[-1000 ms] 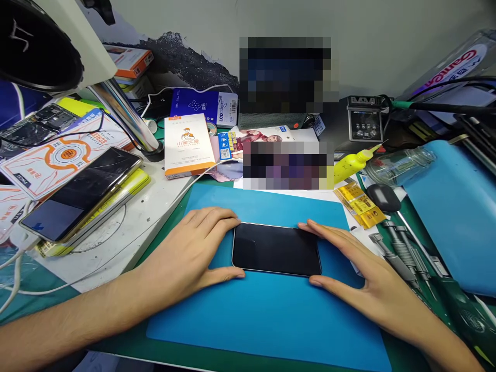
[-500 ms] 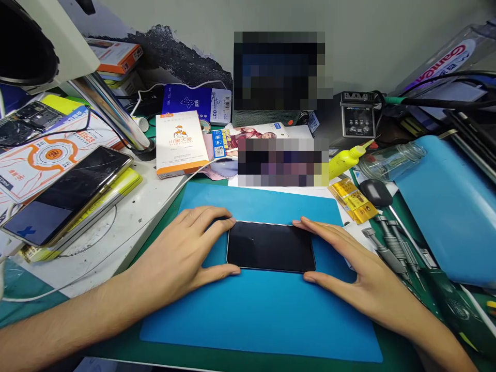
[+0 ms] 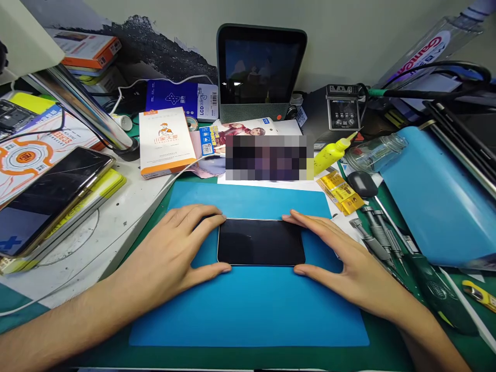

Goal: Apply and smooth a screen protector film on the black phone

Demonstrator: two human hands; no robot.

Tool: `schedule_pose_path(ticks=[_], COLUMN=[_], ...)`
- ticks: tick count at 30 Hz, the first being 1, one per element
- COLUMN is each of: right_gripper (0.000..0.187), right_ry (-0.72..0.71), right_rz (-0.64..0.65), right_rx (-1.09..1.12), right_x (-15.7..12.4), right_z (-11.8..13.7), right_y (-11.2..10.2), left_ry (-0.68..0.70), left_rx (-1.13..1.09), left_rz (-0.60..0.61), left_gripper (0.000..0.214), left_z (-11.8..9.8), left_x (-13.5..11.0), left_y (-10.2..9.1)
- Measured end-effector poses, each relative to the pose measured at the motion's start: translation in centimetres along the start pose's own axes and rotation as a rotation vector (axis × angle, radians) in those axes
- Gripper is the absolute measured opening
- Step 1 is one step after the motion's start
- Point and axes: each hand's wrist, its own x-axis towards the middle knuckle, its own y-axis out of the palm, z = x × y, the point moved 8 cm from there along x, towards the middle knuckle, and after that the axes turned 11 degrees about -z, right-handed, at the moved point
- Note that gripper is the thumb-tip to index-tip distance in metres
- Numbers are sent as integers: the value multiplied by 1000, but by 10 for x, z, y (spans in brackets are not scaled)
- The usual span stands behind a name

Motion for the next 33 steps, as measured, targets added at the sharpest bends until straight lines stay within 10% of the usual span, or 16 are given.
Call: schedule_pose_path(ticks=[33], right_gripper=[71], right_ry=[-31], right_rz=[-28], right_rx=[-13], right_x=[1], right_z=[5], right_y=[-4], left_ry=[-17], left_rx=[-6], left_rz=[-16], left_gripper=[62], left_z=[0], left_x=[-1], left_y=[0])
